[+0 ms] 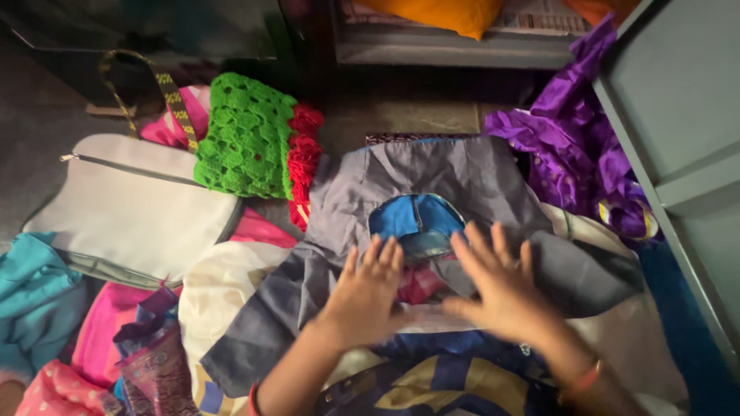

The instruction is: The person organizes clothes by unfolding and refolding a grey shirt, a purple garment, and a patterned fabric, and then places them inside a cabinet shelf.

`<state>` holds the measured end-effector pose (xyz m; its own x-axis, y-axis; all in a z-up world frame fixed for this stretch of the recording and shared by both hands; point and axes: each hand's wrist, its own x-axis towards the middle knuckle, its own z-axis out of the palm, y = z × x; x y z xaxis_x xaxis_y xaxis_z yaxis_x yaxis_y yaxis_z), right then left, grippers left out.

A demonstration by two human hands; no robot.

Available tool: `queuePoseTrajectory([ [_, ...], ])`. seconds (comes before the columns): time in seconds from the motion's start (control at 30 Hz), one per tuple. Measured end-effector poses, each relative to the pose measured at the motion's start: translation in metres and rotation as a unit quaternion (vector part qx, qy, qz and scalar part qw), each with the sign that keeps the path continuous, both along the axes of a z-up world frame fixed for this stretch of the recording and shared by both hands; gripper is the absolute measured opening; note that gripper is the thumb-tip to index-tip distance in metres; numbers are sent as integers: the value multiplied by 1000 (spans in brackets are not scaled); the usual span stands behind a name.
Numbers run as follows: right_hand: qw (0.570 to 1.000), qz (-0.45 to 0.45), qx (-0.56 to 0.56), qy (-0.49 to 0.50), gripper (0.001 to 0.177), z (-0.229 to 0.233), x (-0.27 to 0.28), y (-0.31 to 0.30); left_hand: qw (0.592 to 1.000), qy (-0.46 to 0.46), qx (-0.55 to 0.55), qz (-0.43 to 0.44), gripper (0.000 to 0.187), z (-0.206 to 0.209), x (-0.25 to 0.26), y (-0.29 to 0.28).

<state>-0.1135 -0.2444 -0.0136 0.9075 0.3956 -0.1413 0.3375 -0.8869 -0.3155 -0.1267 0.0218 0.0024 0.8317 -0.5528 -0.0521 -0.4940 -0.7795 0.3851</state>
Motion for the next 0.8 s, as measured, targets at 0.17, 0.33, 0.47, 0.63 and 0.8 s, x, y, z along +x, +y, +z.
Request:
queuePoseTrajectory([
  [0.17,995,9,33,-99,70,-3,-60,9,991,-123,-36,21,82,-16,-57,-3],
  [0.33,959,-51,250,-125,22,-11,-68,-22,984,-141,-70,76,58,-32,-70,6],
  [0.47,955,0,295,-13,23,-7,-59,-66,992,-48,-83,85,52,-24,-62,4],
  [0.63,972,58,227,4,25,-14,-59,-83,997,-9,-41,66,44,-25,-45,1],
  [0.8,979,45,196,-40,31,-8,-68,-67,973,-97,-182,101,23,-29,-63,13],
])
